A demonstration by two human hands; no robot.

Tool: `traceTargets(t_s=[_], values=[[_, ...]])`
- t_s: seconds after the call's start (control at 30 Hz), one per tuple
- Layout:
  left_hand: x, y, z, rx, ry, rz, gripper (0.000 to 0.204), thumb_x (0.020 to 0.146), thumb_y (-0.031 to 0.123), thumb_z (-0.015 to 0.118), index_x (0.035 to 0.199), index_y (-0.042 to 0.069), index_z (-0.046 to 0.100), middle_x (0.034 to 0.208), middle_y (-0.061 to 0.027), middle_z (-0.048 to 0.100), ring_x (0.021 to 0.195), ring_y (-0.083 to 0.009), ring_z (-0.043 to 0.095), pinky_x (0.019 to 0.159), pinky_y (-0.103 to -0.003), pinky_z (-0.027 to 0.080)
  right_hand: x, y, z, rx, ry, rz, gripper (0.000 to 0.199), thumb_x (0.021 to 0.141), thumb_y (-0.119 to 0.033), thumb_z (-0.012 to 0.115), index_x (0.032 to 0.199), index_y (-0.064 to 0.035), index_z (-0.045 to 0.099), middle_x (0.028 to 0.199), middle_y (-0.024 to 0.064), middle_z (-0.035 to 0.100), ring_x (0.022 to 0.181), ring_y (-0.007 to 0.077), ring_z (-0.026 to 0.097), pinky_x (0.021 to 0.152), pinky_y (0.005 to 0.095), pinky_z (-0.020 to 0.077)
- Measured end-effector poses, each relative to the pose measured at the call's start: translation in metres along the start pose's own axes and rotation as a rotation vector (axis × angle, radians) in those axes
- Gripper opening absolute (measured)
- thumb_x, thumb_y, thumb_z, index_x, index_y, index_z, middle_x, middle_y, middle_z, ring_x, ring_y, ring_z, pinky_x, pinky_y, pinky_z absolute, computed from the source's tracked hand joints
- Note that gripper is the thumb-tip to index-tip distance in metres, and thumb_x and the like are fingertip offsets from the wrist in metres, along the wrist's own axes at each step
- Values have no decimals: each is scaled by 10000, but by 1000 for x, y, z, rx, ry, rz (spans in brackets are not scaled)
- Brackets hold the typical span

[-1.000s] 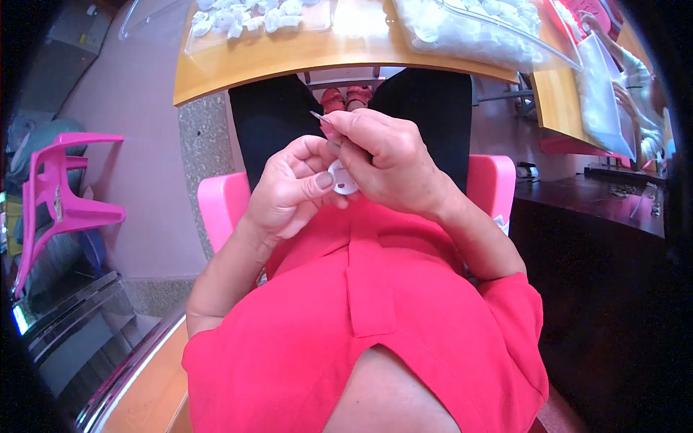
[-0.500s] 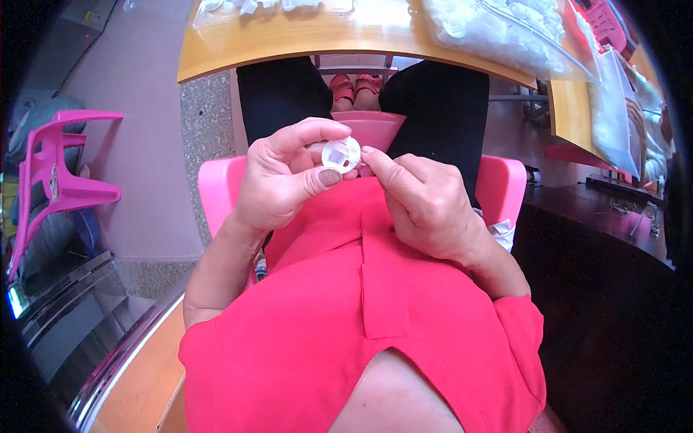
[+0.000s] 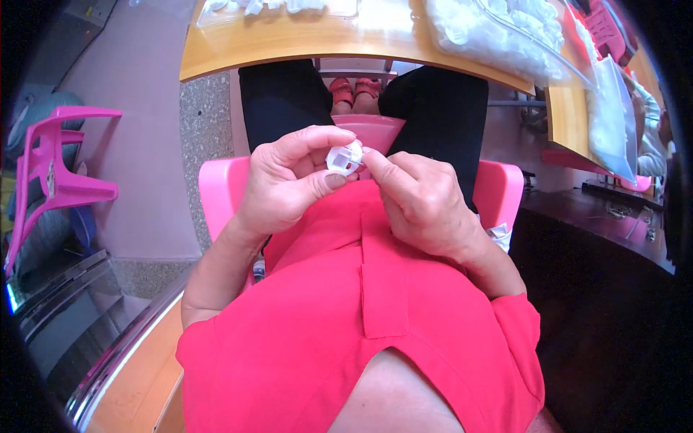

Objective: The person picks up a white plastic component and a small metal pin by hand. They insert the pin into the component, press it into place, and then set the assembled part into a pink container before reaching for another component.

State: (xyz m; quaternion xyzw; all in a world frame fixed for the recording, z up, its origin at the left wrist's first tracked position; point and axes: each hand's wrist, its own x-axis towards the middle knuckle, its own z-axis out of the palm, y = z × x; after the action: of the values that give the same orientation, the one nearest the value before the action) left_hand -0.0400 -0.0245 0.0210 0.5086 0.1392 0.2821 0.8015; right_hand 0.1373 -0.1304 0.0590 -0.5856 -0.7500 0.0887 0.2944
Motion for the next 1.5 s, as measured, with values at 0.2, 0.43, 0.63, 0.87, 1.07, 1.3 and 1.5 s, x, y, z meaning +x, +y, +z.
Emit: traceTargets(t_s=[0.2, 0.43, 0.63, 0.87, 1.07, 1.3, 1.5], values=[[1, 0, 1, 8, 0, 1, 412, 834, 20, 669, 1223, -21, 540, 1130, -155, 622, 986, -199, 628, 877, -324, 523, 0, 1, 0, 45, -24, 29, 380, 728, -19, 593, 1103, 41, 576, 657, 119, 525, 565, 278, 582, 496, 382, 478], [-1, -3, 2, 69, 22, 46, 418, 837, 31, 668, 1230, -18, 535, 1130, -162, 622, 950, -210, 644, 864, -338, 532, 2, 2, 1, 156, -19, 77, 390, 721, 2, 591, 1107, 42, 556, 671, 138, 535, 576, 314, 582, 507, 395, 482], [3, -2, 4, -69, 110, 12, 408, 842, -25, 643, 1233, -34, 527, 1093, -137, 630, 959, -203, 643, 872, -330, 546, 0, -1, 2, 88, 0, 124, 421, 724, -5, 584, 1140, 55, 555, 706, 143, 547, 630, 303, 599, 537, 395, 491], [3, -4, 4, -83, 95, 21, 427, 840, -27, 646, 1247, -33, 514, 1127, -148, 618, 983, -201, 633, 878, -325, 546, 1, -8, -1, -158, 40, 89, 484, 697, 92, 598, 1175, 24, 580, 716, 120, 547, 630, 241, 573, 534, 351, 487], [3, -7, 6, -101, 94, 32, 420, 837, -50, 641, 1237, -34, 513, 1163, -156, 601, 1047, -205, 607, 888, -324, 544, 3, -10, 1, -166, 23, 97, 490, 697, 87, 602, 1183, 30, 579, 716, 117, 544, 634, 235, 573, 542, 347, 492], [4, -8, 6, -64, 78, 72, 408, 835, -63, 635, 1224, -35, 515, 1174, -164, 597, 1068, -215, 600, 897, -329, 542, 3, -11, 1, -174, 3, 112, 485, 699, 88, 603, 1182, 47, 575, 722, 122, 549, 639, 237, 578, 545, 347, 497], [4, -7, 7, -84, 88, 58, 404, 836, -68, 632, 1221, -34, 514, 1171, -167, 598, 1078, -217, 596, 901, -331, 541, 3, -10, 3, -189, 18, 101, 490, 698, 81, 608, 1185, 49, 574, 719, 116, 547, 632, 229, 575, 539, 342, 495]])
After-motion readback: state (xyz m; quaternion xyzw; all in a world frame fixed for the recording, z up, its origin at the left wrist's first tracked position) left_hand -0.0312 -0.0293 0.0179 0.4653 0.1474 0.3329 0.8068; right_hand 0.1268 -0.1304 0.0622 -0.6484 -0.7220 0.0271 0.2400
